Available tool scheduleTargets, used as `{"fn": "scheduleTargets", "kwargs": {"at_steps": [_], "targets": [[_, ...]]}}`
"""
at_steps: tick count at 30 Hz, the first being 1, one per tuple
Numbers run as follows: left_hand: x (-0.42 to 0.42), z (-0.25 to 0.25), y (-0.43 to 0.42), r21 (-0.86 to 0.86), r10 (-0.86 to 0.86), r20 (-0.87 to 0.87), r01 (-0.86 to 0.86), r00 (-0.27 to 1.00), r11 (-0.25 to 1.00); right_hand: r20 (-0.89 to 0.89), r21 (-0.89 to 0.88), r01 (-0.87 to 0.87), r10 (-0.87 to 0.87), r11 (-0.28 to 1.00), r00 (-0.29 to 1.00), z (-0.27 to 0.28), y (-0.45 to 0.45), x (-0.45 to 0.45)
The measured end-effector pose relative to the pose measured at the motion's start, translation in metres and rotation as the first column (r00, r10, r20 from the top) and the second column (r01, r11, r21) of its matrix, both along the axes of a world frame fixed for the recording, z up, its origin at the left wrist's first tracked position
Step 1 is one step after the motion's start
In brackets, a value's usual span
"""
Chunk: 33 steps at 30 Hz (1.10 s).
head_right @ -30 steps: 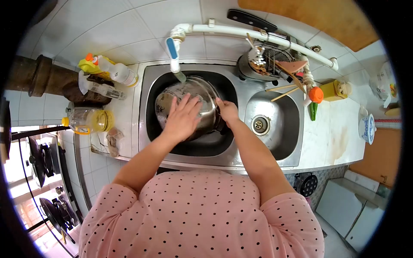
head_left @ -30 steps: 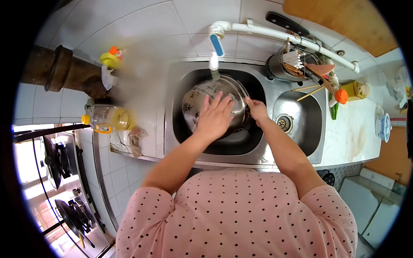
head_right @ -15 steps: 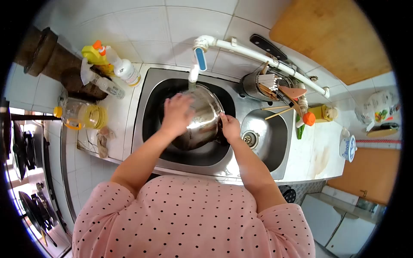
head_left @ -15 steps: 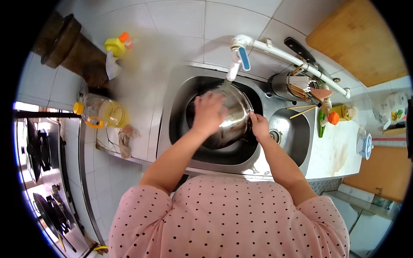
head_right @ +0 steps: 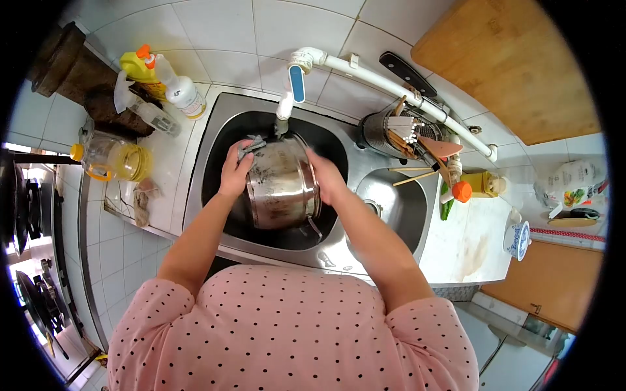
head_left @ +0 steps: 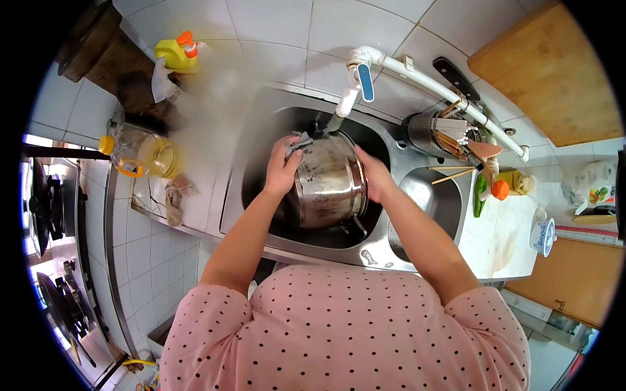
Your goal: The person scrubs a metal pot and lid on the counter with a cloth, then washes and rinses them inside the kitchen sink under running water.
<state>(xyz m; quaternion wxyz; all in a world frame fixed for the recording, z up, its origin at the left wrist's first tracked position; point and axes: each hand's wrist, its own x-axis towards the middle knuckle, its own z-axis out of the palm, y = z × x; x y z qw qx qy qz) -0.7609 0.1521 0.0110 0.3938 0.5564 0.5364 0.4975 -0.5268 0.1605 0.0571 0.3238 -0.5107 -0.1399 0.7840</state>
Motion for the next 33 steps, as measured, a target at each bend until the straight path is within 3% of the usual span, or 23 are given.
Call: {"fn": "scheduleTargets", "kwargs": {"at_steps": [1,4,5,6,8,9,10,12,14,15,18,19,20,22,25,26,28,30,31,33], "targets": [[-0.001,-0.001,0.000,0.007,-0.007,-0.025,0.007,1.000,1.000,0.175,-0.022,-0.079,0.081,0.997,0.981,0.009,0.019,-0.012],[0.005,0.021,-0.012,0.135,-0.035,-0.352,0.088,0.935,0.987,0.528,0.194,-0.194,0.064,0.962,0.847,-0.023,0.041,-0.017],[0.016,0.048,-0.022,0.145,-0.082,-0.570,0.198,0.818,0.969,0.593,0.220,-0.177,0.013,0.959,0.805,-0.023,0.039,-0.018],[0.029,0.072,-0.031,0.126,-0.108,-0.753,0.303,0.649,0.945,0.681,0.319,-0.271,-0.022,0.908,0.732,-0.024,0.032,-0.017],[0.043,0.082,-0.038,0.089,-0.158,-0.785,0.361,0.599,0.928,0.811,0.458,-0.480,-0.131,0.749,0.569,-0.022,0.010,-0.018],[0.044,0.083,-0.041,0.067,-0.182,-0.800,0.387,0.572,0.920,0.797,0.491,-0.472,-0.158,0.732,0.583,-0.017,-0.003,-0.021],[0.037,0.079,-0.033,-0.031,-0.225,-0.737,0.301,0.637,0.953,0.814,0.544,-0.511,-0.270,0.666,0.515,-0.016,-0.018,-0.024],[0.011,0.058,0.005,-0.238,-0.265,-0.585,0.150,0.767,0.960,0.783,0.568,-0.535,-0.212,0.625,0.584,-0.012,-0.044,-0.021],[-0.023,0.029,0.037,-0.561,-0.360,-0.402,0.085,0.842,0.824,0.753,0.605,-0.523,-0.218,0.600,0.621,-0.007,-0.060,-0.018],[-0.029,0.038,0.042,-0.690,-0.369,-0.327,0.047,0.870,0.722,0.736,0.624,-0.514,-0.223,0.588,0.639,-0.006,-0.062,-0.017],[0.011,0.036,0.013,-0.227,-0.284,-0.674,0.175,0.682,0.958,0.715,0.591,-0.415,-0.212,0.692,0.666,-0.019,-0.054,-0.006],[0.039,0.061,0.004,-0.206,-0.261,-0.718,0.162,0.645,0.965,0.723,0.621,-0.434,-0.263,0.653,0.639,-0.029,-0.052,-0.004],[0.060,0.074,-0.014,0.040,-0.104,-0.819,0.238,0.564,0.971,0.718,0.641,-0.431,-0.296,0.635,0.630,-0.030,-0.051,-0.006],[0.077,0.070,-0.028,0.223,0.053,-0.841,0.256,0.538,0.941,0.711,0.669,-0.432,-0.352,0.605,0.608,-0.025,-0.052,-0.009],[0.055,0.083,0.013,-0.181,-0.294,-0.738,0.242,0.607,0.953,0.710,0.648,-0.404,-0.320,0.646,0.627,-0.023,-0.050,-0.008],[0.049,0.057,0.032,-0.317,-0.265,-0.630,0.069,0.730,0.946,0.703,0.647,-0.389,-0.314,0.656,0.638,-0.023,-0.050,-0.009],[0.056,0.054,0.024,-0.229,-0.205,-0.765,0.040,0.611,0.973,0.719,0.624,-0.402,-0.291,0.670,0.631,-0.021,-0.046,-0.012],[0.077,0.055,-0.020,0.084,-0.017,-0.901,0.212,0.434,0.974,0.723,0.617,-0.404,-0.284,0.676,0.630,-0.020,-0.043,-0.015],[0.083,0.060,-0.037,0.115,-0.028,-0.907,0.311,0.420,0.943,0.700,0.634,-0.376,-0.294,0.676,0.651,-0.020,-0.043,-0.015],[0.080,0.061,-0.035,0.089,-0.091,-0.859,0.322,0.503,0.943,0.716,0.635,-0.411,-0.298,0.654,0.632,-0.021,-0.041,-0.012]]}}
